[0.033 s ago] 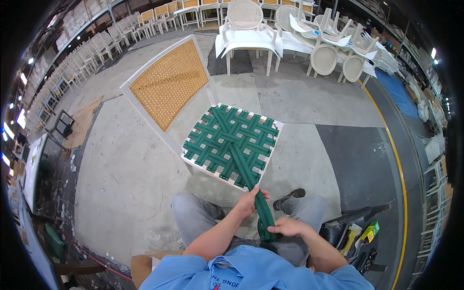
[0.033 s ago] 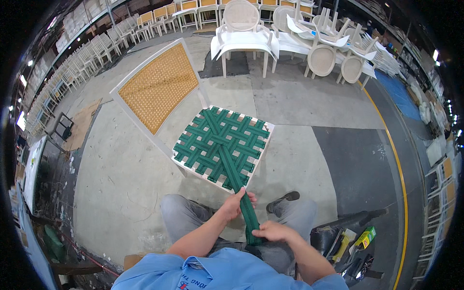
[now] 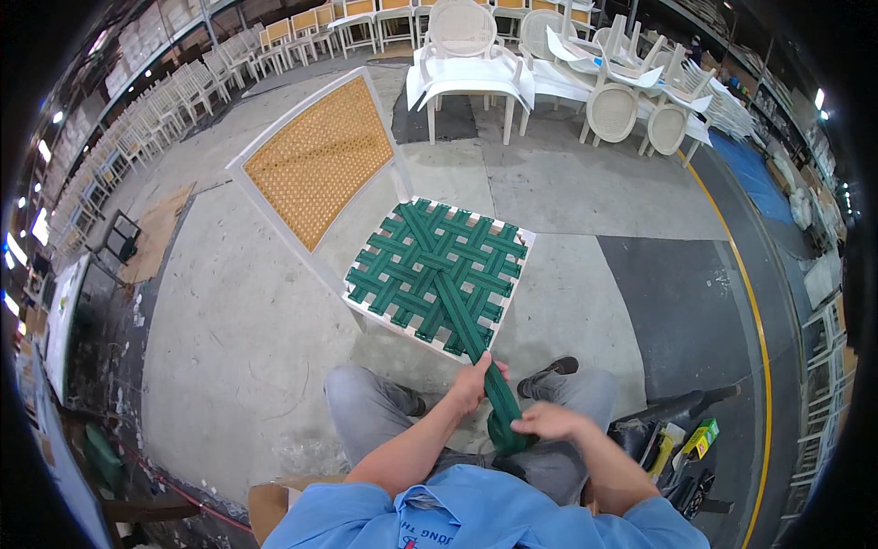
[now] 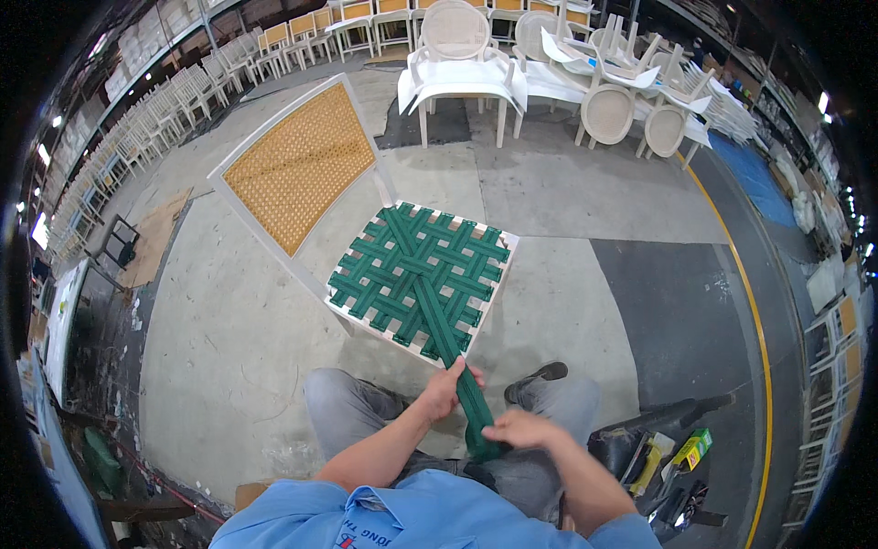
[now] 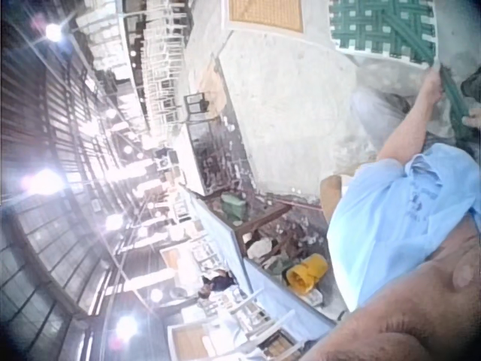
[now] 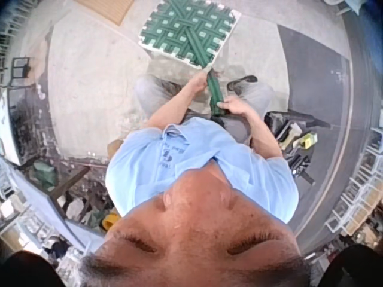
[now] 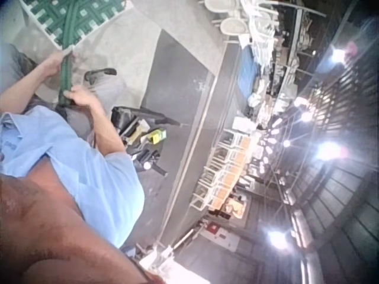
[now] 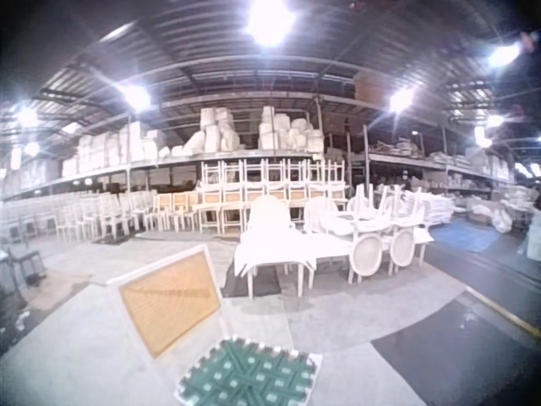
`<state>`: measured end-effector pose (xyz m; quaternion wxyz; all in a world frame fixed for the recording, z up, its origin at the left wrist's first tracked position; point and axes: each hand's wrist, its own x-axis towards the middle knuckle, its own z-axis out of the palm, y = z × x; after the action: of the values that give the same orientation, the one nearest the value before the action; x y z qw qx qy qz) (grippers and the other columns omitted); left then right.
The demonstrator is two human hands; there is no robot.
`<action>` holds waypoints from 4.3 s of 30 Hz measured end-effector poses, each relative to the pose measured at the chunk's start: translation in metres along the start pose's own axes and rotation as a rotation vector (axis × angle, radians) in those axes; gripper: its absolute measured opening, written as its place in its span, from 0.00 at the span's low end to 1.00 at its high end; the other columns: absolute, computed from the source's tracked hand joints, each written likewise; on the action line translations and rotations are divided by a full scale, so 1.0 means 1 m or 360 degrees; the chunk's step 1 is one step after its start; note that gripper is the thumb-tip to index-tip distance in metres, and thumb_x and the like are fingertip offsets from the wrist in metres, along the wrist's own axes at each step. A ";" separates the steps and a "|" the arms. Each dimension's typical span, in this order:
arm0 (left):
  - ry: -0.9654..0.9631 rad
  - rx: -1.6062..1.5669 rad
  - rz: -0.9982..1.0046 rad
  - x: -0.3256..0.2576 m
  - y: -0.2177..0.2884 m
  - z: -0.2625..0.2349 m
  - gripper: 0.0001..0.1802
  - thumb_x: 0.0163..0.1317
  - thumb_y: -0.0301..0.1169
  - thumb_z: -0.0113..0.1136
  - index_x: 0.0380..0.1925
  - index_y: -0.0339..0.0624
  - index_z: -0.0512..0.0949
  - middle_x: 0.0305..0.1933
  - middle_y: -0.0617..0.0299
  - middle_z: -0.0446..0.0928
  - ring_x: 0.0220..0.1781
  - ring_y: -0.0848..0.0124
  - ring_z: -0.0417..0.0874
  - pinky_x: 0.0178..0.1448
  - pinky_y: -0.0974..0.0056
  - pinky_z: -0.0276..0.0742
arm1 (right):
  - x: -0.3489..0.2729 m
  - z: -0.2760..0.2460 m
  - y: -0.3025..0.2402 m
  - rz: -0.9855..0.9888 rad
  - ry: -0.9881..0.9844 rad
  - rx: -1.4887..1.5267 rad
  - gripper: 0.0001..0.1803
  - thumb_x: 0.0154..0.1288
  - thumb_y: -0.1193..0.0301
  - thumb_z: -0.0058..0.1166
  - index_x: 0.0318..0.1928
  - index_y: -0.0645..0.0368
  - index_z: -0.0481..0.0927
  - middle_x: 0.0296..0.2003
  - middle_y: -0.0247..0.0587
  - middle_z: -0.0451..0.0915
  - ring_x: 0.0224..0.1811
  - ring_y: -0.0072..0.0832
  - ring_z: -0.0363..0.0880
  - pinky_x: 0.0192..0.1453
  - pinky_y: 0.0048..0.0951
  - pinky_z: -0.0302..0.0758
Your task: The person weaves green plastic straps into a white chair seat frame to form a grid pattern, then staples the edges with a pneumatic staple gun. The person trims excess strap ends with scissors and covers the finished seat with a translucent protective sheet, securing it with staples.
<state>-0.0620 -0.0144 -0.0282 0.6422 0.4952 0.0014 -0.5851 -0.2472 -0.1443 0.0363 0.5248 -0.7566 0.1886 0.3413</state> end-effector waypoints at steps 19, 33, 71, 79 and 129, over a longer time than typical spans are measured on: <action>0.0494 -0.0328 -0.0107 0.033 -0.019 -0.054 0.35 0.77 0.58 0.50 0.69 0.42 0.68 0.51 0.57 0.82 0.44 0.61 0.85 0.48 0.55 0.81 | 0.210 -0.063 -0.065 0.0094 0.0565 0.1483 0.21 0.85 0.54 0.37 0.39 0.55 0.73 0.20 0.30 0.67 0.16 0.22 0.57 0.19 0.30 0.53; 0.1759 -0.0498 0.0535 0.128 0.041 -0.036 0.42 0.70 0.56 0.62 0.68 0.30 0.69 0.66 0.42 0.76 0.63 0.51 0.80 0.67 0.52 0.77 | 0.115 0.010 -0.026 0.0230 0.0950 0.1017 0.21 0.84 0.57 0.44 0.34 0.58 0.76 0.22 0.31 0.72 0.24 0.21 0.66 0.28 0.30 0.64; 0.0230 0.2438 -0.0139 0.064 -0.009 -0.026 0.43 0.76 0.65 0.37 0.44 0.32 0.85 0.50 0.34 0.84 0.55 0.40 0.85 0.60 0.42 0.78 | 0.187 0.028 0.035 0.0158 0.0815 0.0443 0.19 0.79 0.62 0.41 0.48 0.64 0.81 0.43 0.61 0.85 0.47 0.56 0.84 0.51 0.50 0.78; 0.0067 0.2830 -0.0169 0.071 -0.024 -0.021 0.41 0.80 0.59 0.29 0.45 0.36 0.87 0.47 0.41 0.87 0.52 0.43 0.87 0.59 0.40 0.77 | 0.094 0.005 0.026 -0.0021 0.1508 0.0171 0.17 0.73 0.62 0.55 0.55 0.57 0.83 0.51 0.53 0.84 0.55 0.53 0.82 0.60 0.49 0.78; 0.0156 0.2690 0.0415 0.073 -0.025 -0.058 0.27 0.78 0.50 0.44 0.56 0.48 0.86 0.57 0.50 0.86 0.70 0.49 0.79 0.83 0.32 0.43 | 0.122 -0.076 -0.099 0.0271 0.0870 0.0623 0.21 0.70 0.60 0.67 0.49 0.66 0.78 0.30 0.38 0.80 0.19 0.24 0.77 0.21 0.30 0.74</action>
<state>-0.0244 -0.0278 -0.1165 0.1188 0.8286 -0.4644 -0.2891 -0.0746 -0.1680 0.0318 0.5598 -0.6865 0.4466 0.1259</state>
